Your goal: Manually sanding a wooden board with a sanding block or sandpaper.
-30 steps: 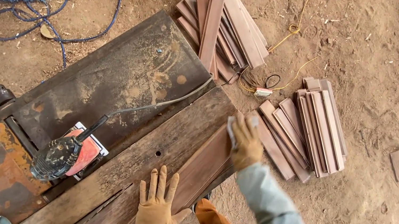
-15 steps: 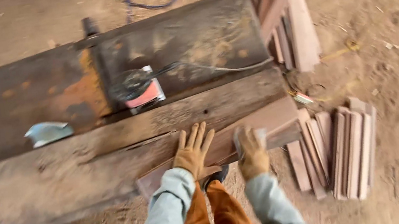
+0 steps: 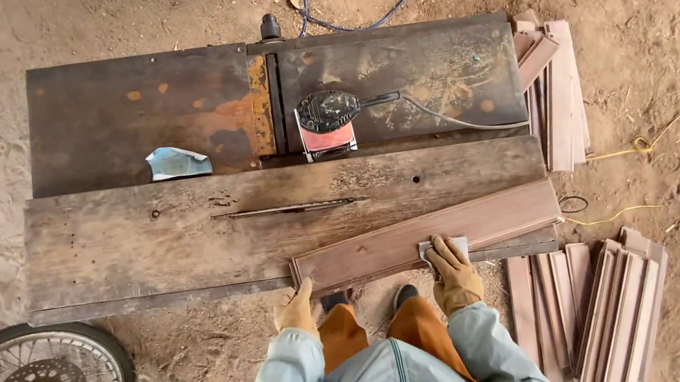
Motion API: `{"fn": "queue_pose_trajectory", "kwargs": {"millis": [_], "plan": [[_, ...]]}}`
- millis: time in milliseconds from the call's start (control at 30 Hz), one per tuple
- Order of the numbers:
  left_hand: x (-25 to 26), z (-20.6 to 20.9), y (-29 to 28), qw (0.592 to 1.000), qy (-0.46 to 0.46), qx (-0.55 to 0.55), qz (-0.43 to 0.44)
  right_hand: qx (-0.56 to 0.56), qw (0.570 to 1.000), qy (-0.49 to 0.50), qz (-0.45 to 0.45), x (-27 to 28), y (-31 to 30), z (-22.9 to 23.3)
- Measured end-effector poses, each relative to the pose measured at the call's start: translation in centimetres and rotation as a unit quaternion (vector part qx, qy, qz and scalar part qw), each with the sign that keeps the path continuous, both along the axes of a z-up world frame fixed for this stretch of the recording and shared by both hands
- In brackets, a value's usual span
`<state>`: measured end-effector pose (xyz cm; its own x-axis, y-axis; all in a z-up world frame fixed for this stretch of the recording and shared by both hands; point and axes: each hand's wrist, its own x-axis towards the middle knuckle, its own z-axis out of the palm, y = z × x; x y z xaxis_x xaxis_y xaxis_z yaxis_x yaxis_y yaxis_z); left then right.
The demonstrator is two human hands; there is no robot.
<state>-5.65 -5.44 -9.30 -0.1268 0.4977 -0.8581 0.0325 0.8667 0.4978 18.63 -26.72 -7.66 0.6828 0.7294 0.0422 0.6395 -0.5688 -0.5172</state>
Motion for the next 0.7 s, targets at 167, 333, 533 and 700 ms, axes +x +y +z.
{"fn": "queue_pose_trajectory", "kwargs": {"millis": [167, 333, 533, 700], "plan": [[-0.3, -1.7, 0.9, 0.996, -0.086, 0.030, -0.005, 0.052, 0.996, -0.007, 0.067, 2.6, -0.7, 1.4], [4.5, 16.1, 0.1, 0.983, -0.115, 0.121, -0.076, 0.123, 0.985, 0.089, 0.078, 6.9, -2.4, 6.5], [9.3, 27.6, -0.5, 0.900, -0.197, 0.389, 0.000, 0.460, 0.847, 0.266, -0.015, 14.3, -1.4, 10.9], [9.9, 33.8, -3.8, 0.790, -0.175, 0.572, -0.134, 0.330, 0.922, 0.199, -0.024, 8.0, 4.1, 10.1]]}}
